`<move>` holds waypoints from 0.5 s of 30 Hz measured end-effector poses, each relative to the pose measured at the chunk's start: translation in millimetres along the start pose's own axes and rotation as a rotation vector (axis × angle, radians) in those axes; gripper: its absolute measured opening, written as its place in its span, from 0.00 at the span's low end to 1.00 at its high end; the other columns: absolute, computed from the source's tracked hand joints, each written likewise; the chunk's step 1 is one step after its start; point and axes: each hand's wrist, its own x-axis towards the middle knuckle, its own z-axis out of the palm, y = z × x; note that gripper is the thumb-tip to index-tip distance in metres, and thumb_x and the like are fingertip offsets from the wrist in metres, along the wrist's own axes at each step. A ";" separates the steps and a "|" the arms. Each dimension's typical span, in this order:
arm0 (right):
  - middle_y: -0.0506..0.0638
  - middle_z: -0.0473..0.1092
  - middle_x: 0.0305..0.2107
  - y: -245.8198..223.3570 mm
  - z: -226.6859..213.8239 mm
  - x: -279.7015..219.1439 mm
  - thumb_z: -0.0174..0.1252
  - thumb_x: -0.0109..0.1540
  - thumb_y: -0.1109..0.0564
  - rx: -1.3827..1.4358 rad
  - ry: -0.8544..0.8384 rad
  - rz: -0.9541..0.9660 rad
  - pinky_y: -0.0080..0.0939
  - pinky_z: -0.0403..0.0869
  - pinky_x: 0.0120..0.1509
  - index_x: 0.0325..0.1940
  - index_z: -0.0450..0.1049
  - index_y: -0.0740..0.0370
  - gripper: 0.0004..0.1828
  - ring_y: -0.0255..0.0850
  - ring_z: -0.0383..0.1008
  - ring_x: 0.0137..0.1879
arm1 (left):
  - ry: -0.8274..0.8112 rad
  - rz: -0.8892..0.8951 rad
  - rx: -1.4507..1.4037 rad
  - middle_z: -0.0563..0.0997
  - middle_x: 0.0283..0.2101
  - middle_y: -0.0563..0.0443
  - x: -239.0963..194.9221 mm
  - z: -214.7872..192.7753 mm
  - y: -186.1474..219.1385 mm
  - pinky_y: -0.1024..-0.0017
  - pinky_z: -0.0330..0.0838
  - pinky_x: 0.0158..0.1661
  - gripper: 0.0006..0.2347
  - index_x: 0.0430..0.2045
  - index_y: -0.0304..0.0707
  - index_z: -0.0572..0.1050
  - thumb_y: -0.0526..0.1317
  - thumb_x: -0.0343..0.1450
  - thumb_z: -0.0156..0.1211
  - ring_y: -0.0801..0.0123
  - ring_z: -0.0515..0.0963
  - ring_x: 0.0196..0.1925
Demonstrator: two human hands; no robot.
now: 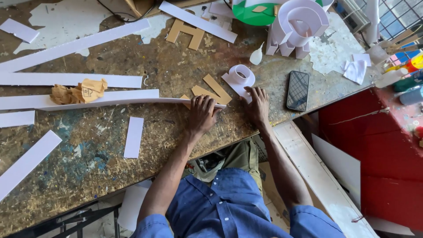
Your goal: The person assembles a white foam letter 'Q' by applying glue from a bottle to the edges of a foam strip and attaching it to a foam ring. The person presses the glued edges to secure the bond.
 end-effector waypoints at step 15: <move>0.50 0.75 0.48 -5.3 -4.3 0.3 0.71 0.70 0.39 -0.051 -0.049 -0.083 0.52 0.70 0.56 0.64 0.79 0.49 0.23 0.51 0.74 0.55 | 0.022 -0.022 0.002 0.76 0.41 0.48 -2.7 7.4 0.8 0.50 0.67 0.65 0.18 0.40 0.43 0.75 0.50 0.71 0.80 0.52 0.81 0.56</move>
